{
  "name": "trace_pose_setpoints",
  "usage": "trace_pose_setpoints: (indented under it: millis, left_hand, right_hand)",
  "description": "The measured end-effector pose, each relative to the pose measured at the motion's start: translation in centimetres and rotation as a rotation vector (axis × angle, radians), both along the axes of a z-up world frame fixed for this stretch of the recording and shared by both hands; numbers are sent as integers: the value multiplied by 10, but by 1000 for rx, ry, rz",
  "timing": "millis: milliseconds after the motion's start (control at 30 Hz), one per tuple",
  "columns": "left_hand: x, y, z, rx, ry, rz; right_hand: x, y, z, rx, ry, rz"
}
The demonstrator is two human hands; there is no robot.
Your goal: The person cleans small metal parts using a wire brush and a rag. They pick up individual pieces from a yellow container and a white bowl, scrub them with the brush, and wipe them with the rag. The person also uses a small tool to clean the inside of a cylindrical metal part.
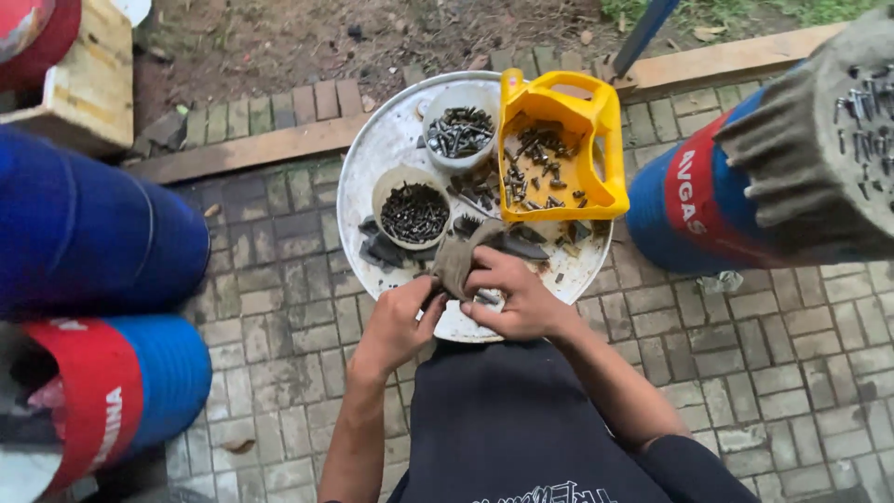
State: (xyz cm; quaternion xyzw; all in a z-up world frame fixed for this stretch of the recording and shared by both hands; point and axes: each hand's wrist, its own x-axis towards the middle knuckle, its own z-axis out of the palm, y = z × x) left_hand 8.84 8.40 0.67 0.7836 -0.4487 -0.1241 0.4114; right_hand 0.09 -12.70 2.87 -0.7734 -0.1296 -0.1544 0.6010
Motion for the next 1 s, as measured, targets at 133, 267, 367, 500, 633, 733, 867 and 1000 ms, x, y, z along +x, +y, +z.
trace_pose_setpoints:
  millis: [133,267,367,500,633,733,867,1000]
  left_hand:
    - [18,4,21,17,-42,-40]
    - [28,11,60,-92,101,-67]
    - [34,18,66,-123,165,-85]
    - [34,16,69,-195,132,-140]
    - [41,19,54,-212,107,-129]
    - [44,21,50,-234,30,-130]
    - [53,22,39,-255,1,-142]
    - [60,20,57,-291,-39,-162]
  right_hand:
    - [0,0,15,-10,-88,-12]
    - [1,-7,13,64,-107,-113]
    - [6,3,28,98,-134,-115]
    - [14,28,48,120,-140,-7]
    - [19,35,43,107,-113,-40]
    - [22,43,43,88,-97,-147]
    - [28,46,51,16,-127,-171]
    - [35,35,43,137,-105,-94]
